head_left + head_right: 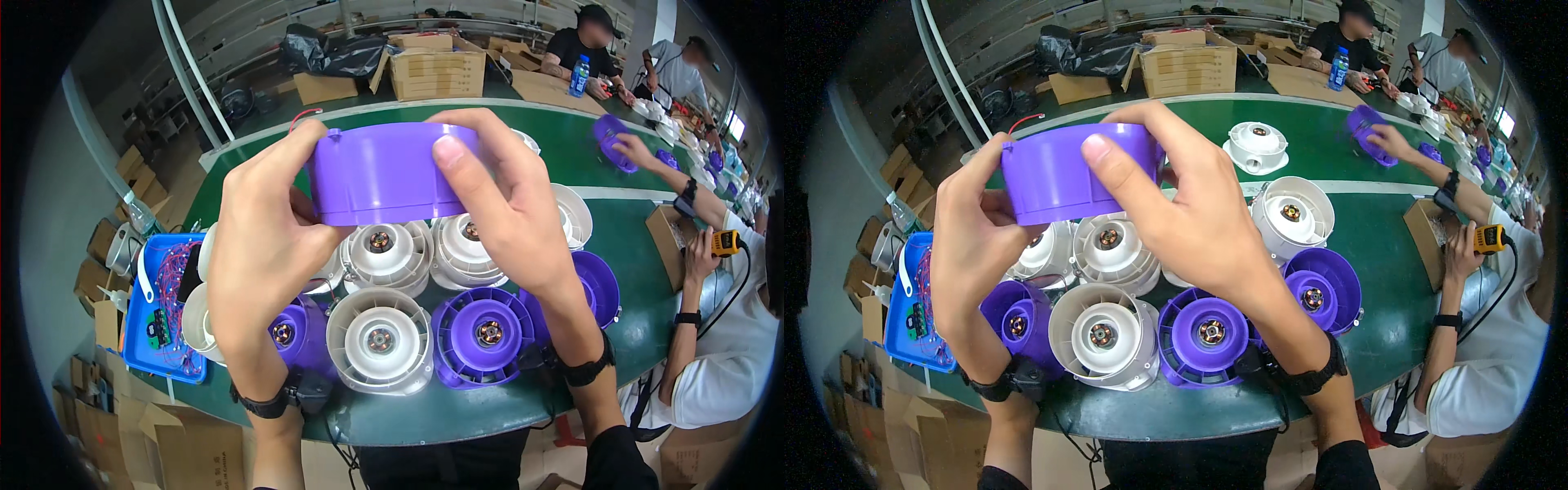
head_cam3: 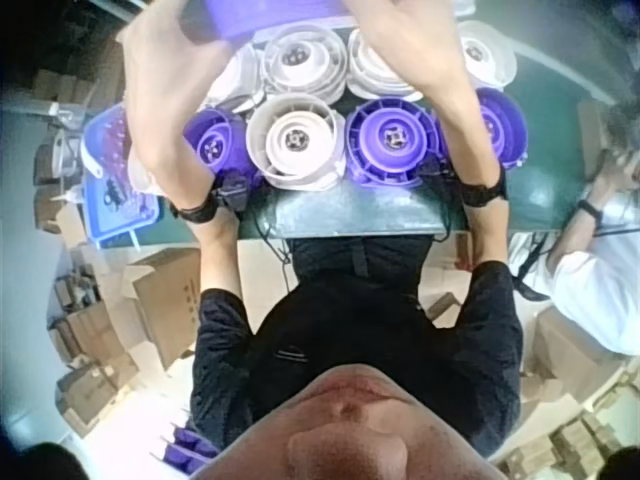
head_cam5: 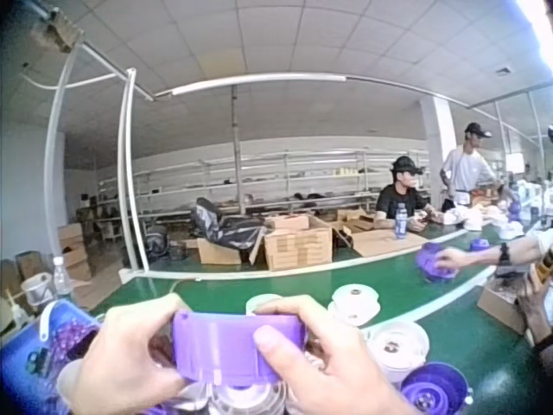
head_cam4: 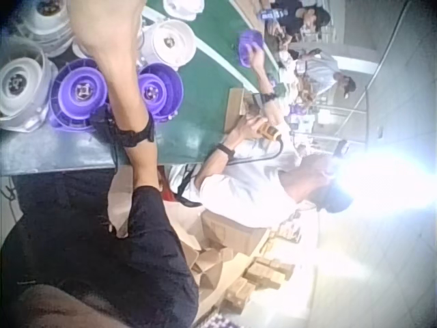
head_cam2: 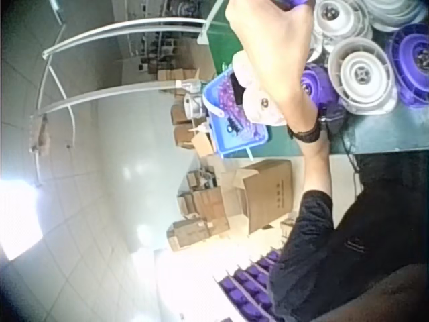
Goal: The person assembles small electronic housings by hand, fitting purple and white plastic shells over internal motor units. They repeatedly pick up components, align the shells, and press them together to form a complete unit, then place the finished items on the table or into a cardboard box.
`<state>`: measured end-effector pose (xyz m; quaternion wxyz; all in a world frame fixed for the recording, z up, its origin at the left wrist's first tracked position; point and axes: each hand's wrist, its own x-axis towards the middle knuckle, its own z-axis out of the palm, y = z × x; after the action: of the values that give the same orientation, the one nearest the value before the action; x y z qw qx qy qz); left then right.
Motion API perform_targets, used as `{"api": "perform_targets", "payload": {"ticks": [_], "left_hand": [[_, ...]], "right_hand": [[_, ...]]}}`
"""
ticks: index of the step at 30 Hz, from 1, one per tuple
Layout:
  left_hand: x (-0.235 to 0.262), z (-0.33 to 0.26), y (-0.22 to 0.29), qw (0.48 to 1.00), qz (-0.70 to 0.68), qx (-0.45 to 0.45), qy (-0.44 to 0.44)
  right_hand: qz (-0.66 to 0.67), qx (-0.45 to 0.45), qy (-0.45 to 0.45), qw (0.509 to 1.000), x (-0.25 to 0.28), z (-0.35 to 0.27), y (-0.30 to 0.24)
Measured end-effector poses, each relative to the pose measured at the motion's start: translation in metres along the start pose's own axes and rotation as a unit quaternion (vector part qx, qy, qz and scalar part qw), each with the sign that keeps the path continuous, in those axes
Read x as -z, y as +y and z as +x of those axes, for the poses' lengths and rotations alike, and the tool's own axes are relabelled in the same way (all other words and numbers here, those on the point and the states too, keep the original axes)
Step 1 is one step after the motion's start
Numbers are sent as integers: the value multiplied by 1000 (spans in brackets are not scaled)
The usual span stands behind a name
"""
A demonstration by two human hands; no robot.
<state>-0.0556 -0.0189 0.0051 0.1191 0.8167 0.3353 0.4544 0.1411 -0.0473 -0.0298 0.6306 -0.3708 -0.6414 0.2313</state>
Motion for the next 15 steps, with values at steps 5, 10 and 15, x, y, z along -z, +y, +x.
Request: {"api": "perform_targets", "payload": {"ticks": [5, 10, 15], "left_hand": [[-2, -2, -4, 999, 27, -15, -13], [-5, -2, -2, 997, 68, -23, -20], [-7, -3, -5, 989, 130, -65, -8]], "right_hand": [[-112, -4, -55, 992, 1, -6, -6], [-165, 10, -24, 986, -6, -9, -2], [-172, 26, -51, 983, -2, -7, -3]]}}
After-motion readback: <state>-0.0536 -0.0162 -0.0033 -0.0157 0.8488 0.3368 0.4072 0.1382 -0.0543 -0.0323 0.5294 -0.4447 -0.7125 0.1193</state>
